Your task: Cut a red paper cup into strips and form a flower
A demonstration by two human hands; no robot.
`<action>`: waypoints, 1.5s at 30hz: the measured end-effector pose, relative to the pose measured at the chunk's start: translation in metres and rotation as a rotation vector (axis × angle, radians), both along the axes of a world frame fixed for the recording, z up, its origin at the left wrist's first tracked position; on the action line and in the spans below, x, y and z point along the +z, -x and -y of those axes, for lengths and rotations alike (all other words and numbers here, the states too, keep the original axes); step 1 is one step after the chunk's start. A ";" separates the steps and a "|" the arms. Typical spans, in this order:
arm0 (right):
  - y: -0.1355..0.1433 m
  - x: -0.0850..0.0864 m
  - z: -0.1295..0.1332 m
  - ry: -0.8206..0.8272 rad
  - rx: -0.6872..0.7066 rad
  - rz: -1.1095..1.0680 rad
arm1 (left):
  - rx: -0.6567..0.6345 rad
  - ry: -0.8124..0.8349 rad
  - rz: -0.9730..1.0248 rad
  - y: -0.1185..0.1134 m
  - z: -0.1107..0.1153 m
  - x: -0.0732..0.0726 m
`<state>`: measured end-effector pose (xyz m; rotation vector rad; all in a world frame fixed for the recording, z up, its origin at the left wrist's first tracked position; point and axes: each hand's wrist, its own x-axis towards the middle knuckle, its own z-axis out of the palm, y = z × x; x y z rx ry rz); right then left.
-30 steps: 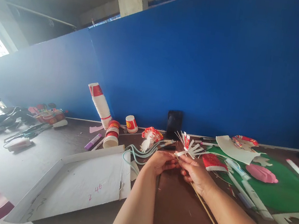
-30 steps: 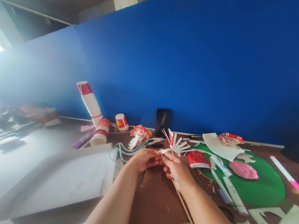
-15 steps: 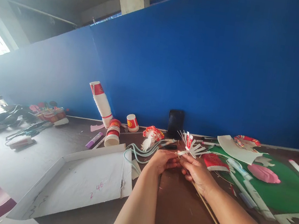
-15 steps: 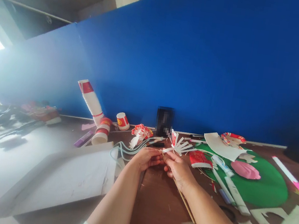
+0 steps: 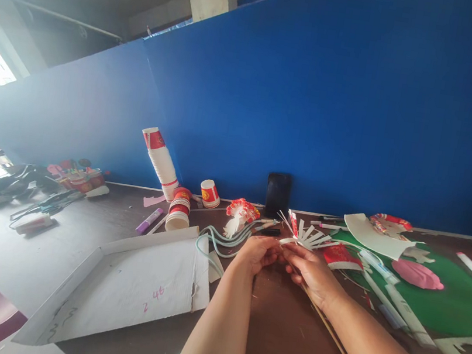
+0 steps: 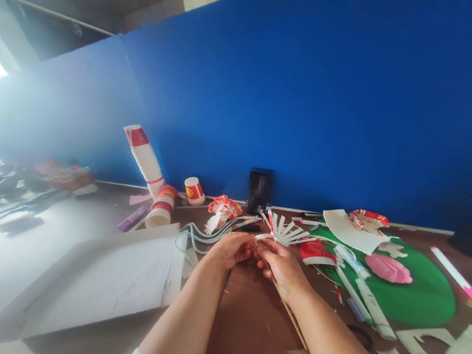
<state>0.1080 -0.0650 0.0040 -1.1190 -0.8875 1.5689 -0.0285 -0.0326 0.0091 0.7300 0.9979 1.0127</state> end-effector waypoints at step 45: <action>-0.012 0.002 -0.004 0.131 0.036 -0.157 | 0.017 0.008 0.024 -0.003 0.000 0.002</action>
